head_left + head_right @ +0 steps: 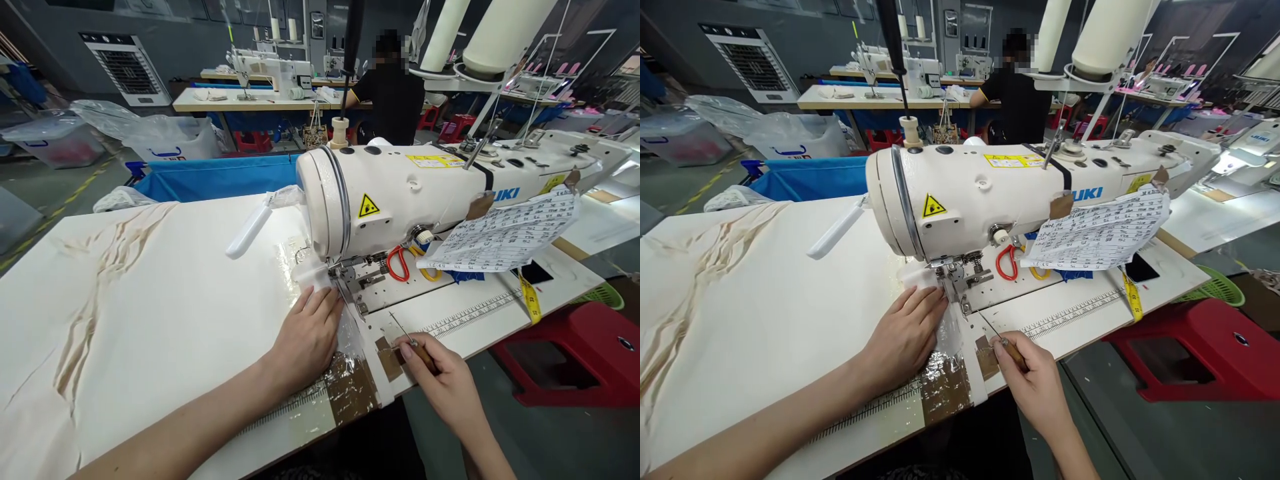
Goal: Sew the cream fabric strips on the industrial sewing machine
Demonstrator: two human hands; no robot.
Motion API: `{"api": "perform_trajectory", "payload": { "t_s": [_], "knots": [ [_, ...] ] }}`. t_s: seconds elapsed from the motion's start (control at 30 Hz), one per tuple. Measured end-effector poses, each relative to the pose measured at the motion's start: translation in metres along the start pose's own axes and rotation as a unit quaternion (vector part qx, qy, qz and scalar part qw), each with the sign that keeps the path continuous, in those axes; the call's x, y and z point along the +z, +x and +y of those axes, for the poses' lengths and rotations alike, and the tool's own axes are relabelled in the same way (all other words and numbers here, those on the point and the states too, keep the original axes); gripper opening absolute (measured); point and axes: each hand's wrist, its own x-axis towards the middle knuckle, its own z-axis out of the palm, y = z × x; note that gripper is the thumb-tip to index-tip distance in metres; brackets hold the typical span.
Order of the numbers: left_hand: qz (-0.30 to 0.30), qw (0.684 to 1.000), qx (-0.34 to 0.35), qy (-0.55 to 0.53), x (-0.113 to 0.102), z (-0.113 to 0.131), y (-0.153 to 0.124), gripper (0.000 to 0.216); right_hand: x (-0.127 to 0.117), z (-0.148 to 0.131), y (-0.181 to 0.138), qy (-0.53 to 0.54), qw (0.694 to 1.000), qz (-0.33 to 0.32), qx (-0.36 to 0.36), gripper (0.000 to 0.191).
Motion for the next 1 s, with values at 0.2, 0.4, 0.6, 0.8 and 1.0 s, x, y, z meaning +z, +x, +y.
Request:
{"api": "perform_trajectory", "payload": {
  "t_s": [0.2,0.4,0.6,0.8,1.0],
  "knots": [
    [0.001,1.0,-0.012,-0.012,-0.0011,0.0045,-0.0009,0.043,0.001,-0.0014,-0.0011,0.016,1.0,0.011,0.014,0.028],
    [-0.014,1.0,-0.006,-0.006,-0.0012,0.0045,-0.0021,0.045,0.001,-0.0011,-0.0009,0.019,1.0,0.014,0.014,0.026],
    [-0.015,1.0,0.0,0.0,-0.0028,0.0067,-0.0024,0.045,-0.0001,0.0047,-0.0009,0.017,1.0,0.0,0.004,0.023],
    [-0.022,1.0,0.002,-0.008,-0.0027,0.0074,-0.0025,0.044,0.0016,0.0032,-0.0033,0.031,0.999,0.019,0.035,0.024],
    [-0.03,1.0,-0.002,-0.008,-0.0031,0.0047,-0.0018,0.044,0.0007,0.0051,-0.0035,0.035,0.998,0.018,0.043,0.025]
  ]
}}
